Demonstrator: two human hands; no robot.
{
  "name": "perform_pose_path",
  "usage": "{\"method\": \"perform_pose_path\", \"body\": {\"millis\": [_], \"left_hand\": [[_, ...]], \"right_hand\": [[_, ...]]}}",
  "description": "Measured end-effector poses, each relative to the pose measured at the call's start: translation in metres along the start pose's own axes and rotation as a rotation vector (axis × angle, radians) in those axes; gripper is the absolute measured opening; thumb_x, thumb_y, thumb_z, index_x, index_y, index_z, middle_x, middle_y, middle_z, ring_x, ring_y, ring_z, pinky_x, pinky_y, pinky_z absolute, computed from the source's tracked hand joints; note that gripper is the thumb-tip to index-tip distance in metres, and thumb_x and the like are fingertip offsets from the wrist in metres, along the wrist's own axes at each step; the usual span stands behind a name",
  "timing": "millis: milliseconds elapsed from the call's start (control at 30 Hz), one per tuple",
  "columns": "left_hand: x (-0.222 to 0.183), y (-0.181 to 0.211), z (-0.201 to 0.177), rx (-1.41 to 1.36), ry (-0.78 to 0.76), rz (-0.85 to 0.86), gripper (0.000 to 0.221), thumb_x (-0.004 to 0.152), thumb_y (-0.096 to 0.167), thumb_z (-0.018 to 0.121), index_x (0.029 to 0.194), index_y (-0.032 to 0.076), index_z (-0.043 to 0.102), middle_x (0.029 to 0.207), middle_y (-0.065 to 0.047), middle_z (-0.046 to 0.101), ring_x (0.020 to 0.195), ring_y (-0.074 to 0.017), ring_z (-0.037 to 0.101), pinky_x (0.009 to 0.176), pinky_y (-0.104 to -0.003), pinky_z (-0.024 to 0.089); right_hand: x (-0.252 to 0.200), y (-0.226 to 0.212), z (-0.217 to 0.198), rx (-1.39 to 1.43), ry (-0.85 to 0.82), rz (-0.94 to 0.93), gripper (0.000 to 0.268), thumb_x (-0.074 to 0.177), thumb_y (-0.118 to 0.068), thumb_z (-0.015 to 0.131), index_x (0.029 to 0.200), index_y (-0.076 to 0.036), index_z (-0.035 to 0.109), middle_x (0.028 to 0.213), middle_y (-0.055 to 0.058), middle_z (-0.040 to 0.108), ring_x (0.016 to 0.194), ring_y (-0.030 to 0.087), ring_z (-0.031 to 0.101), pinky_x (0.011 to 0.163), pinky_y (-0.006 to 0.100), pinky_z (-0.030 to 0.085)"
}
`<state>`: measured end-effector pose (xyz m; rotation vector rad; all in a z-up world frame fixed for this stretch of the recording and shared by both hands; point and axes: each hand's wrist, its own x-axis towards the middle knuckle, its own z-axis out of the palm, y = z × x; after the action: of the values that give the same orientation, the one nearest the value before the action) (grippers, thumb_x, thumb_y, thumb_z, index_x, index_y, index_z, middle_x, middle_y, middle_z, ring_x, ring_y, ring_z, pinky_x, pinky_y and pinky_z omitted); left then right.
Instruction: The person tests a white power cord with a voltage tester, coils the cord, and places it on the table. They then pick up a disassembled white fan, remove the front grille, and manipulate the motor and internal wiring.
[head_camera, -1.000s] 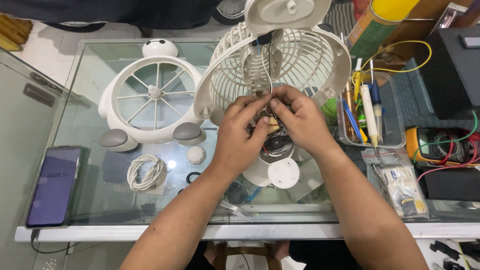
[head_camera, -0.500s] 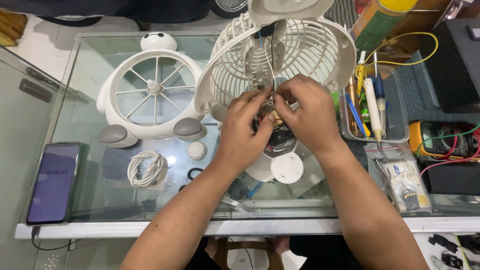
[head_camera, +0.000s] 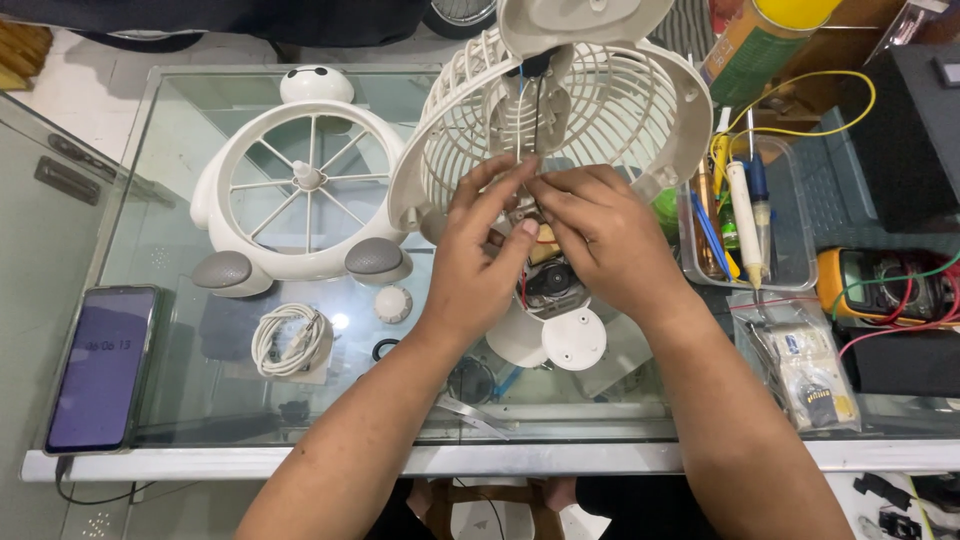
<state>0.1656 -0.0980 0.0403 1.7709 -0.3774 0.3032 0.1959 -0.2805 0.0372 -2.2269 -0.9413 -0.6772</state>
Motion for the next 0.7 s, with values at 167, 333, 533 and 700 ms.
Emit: {"method": "perform_pose_path", "body": {"millis": [167,333,533,700], "left_hand": [[-0.0027,-0.0053,0.0013,-0.009,0.008,0.044,0.051,0.099,0.015,0.059,0.148,0.005,0.053,0.147,-0.02,0.054,0.131,-0.0345,0.057,0.103,-0.04,0.052],[-0.0061,0.0007,0.0044,0.077,0.041,0.045,0.057,0.097,0.014,0.06,0.153,0.006,0.048,0.15,-0.023,0.05,0.128,-0.0355,0.059,0.099,-0.041,0.055],[-0.0055,-0.0017,0.0045,0.107,0.059,0.053,0.058,0.096,0.014,0.06,0.152,0.002,0.047,0.149,-0.027,0.05,0.13,-0.04,0.057,0.102,-0.046,0.053],[-0.0022,-0.0001,0.0038,0.093,0.043,0.054,0.058,0.096,0.012,0.059,0.15,-0.004,0.046,0.148,-0.03,0.05,0.137,-0.0451,0.05,0.113,-0.05,0.045]], "right_hand": [[-0.0004,0.0081,0.0013,0.006,-0.027,-0.036,0.025,0.101,-0.007,0.063,0.124,-0.007,0.075,0.116,0.016,0.072,0.111,0.041,0.065,0.092,0.048,0.055],[0.0008,0.0046,0.0002,-0.021,-0.016,-0.02,0.025,0.102,-0.006,0.063,0.124,-0.005,0.074,0.116,0.016,0.071,0.113,0.041,0.065,0.092,0.048,0.055],[0.0006,0.0034,0.0007,0.011,-0.005,-0.008,0.021,0.102,-0.008,0.065,0.12,-0.004,0.074,0.114,0.017,0.071,0.111,0.041,0.065,0.093,0.049,0.054],[-0.0002,0.0038,0.001,0.028,0.01,-0.014,0.02,0.102,-0.009,0.066,0.12,-0.002,0.074,0.114,0.018,0.071,0.111,0.041,0.066,0.093,0.048,0.054]]}}
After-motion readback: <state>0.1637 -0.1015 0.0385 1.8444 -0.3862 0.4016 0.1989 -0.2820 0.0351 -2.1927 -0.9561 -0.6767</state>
